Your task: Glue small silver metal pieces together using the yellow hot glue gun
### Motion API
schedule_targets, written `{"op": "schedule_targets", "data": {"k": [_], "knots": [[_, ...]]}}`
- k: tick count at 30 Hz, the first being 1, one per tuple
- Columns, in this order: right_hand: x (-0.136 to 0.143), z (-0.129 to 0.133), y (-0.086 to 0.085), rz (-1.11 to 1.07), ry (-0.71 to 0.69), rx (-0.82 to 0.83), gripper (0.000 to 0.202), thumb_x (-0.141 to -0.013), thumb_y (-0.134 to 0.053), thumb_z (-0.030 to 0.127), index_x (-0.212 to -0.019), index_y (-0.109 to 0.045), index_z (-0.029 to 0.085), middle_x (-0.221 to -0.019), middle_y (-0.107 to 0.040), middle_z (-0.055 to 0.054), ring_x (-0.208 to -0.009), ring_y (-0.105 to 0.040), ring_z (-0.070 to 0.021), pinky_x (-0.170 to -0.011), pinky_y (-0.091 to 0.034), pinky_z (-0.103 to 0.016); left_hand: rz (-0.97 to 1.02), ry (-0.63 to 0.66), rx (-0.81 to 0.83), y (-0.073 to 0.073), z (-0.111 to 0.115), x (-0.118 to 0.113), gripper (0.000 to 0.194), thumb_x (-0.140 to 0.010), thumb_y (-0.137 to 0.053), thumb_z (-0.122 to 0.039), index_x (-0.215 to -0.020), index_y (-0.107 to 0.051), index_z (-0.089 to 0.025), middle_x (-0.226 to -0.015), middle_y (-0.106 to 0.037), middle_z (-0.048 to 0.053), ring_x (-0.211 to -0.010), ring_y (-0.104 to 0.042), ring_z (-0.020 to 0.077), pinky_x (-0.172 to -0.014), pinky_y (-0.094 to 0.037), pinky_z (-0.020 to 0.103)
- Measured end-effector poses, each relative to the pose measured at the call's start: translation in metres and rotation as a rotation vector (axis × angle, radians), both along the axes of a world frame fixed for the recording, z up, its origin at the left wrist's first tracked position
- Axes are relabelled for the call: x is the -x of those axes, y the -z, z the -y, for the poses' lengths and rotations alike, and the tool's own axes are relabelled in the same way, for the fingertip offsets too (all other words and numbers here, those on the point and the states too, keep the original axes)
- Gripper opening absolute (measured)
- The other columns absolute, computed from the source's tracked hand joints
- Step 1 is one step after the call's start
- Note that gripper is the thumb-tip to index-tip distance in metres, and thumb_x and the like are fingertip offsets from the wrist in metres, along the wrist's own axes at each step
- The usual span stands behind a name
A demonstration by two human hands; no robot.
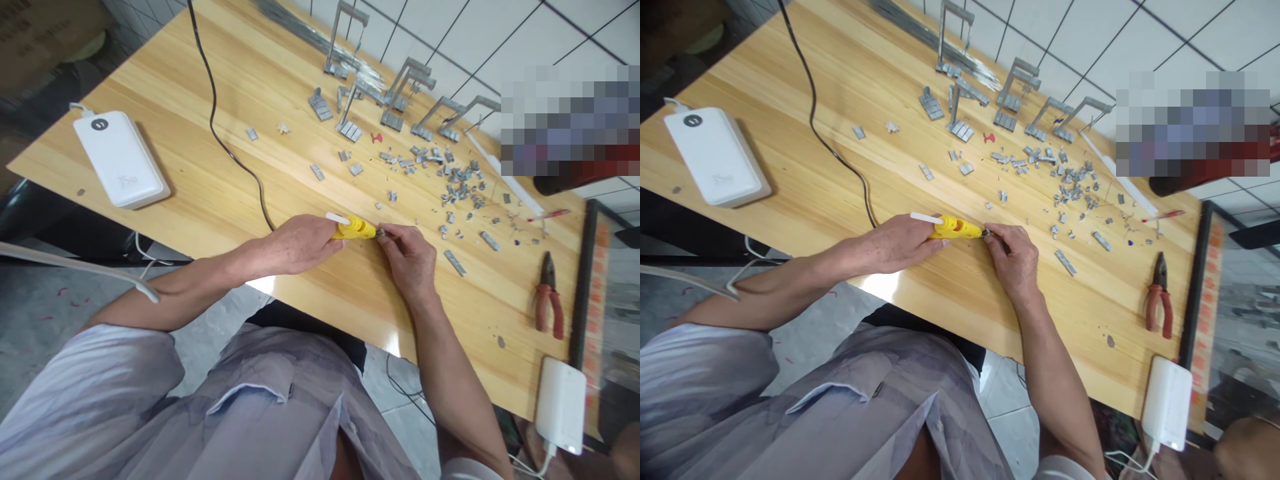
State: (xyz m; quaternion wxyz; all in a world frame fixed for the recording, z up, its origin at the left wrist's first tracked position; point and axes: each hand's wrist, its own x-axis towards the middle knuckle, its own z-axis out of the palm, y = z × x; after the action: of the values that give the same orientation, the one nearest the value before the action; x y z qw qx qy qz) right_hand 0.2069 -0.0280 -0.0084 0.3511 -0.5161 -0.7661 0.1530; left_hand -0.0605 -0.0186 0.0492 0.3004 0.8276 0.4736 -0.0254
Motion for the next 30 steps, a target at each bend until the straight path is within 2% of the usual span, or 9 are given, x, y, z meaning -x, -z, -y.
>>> {"op": "schedule_targets", "data": {"k": [13,21,27,30], "knots": [[0.001,-0.001,0.000,-0.016,0.042,0.033,0.016,-0.098,-0.071,0.030,-0.110,-0.080,0.028,-0.098,-0.082,-0.004,-0.087,-0.075,-0.0205,-0.084,-0.062,-0.039,0.006,-0.004,-0.021,0.006,0.001,0.002,0.047,-0.111,-0.035,-0.043,-0.113,-0.071,-0.012,-0.105,-0.077,0.017,-0.095,-0.075,0.0303,-0.082,-0.055,0.038],[-0.001,-0.001,-0.002,-0.075,0.087,0.012,0.016,-0.099,-0.071,0.034,-0.111,-0.080,0.028,-0.095,-0.081,-0.003,-0.083,-0.073,-0.0193,-0.080,-0.062,-0.037,-0.024,0.008,-0.010,-0.001,0.000,0.001,0.048,-0.112,-0.033,-0.043,-0.108,-0.070,-0.012,-0.099,-0.077,0.015,-0.089,-0.073,0.0282,-0.077,-0.052,0.036],[-0.004,-0.001,-0.003,-0.079,0.155,-0.015,0.018,-0.100,-0.069,0.037,-0.111,-0.080,0.028,-0.098,-0.082,-0.003,-0.082,-0.073,-0.0193,-0.081,-0.063,-0.039,0.049,-0.037,0.007,0.006,-0.002,0.003,0.046,-0.110,-0.036,-0.047,-0.103,-0.069,-0.014,-0.089,-0.073,0.012,-0.083,-0.070,0.0255,-0.076,-0.051,0.035],[-0.004,-0.002,-0.005,-0.101,0.187,-0.029,0.020,-0.100,-0.069,0.040,-0.110,-0.080,0.027,-0.098,-0.082,-0.004,-0.082,-0.073,-0.0195,-0.081,-0.063,-0.038,0.154,-0.072,0.038,0.009,-0.004,0.007,0.042,-0.108,-0.040,-0.047,-0.109,-0.068,-0.016,-0.090,-0.073,0.009,-0.084,-0.070,0.0236,-0.078,-0.052,0.033]]}}
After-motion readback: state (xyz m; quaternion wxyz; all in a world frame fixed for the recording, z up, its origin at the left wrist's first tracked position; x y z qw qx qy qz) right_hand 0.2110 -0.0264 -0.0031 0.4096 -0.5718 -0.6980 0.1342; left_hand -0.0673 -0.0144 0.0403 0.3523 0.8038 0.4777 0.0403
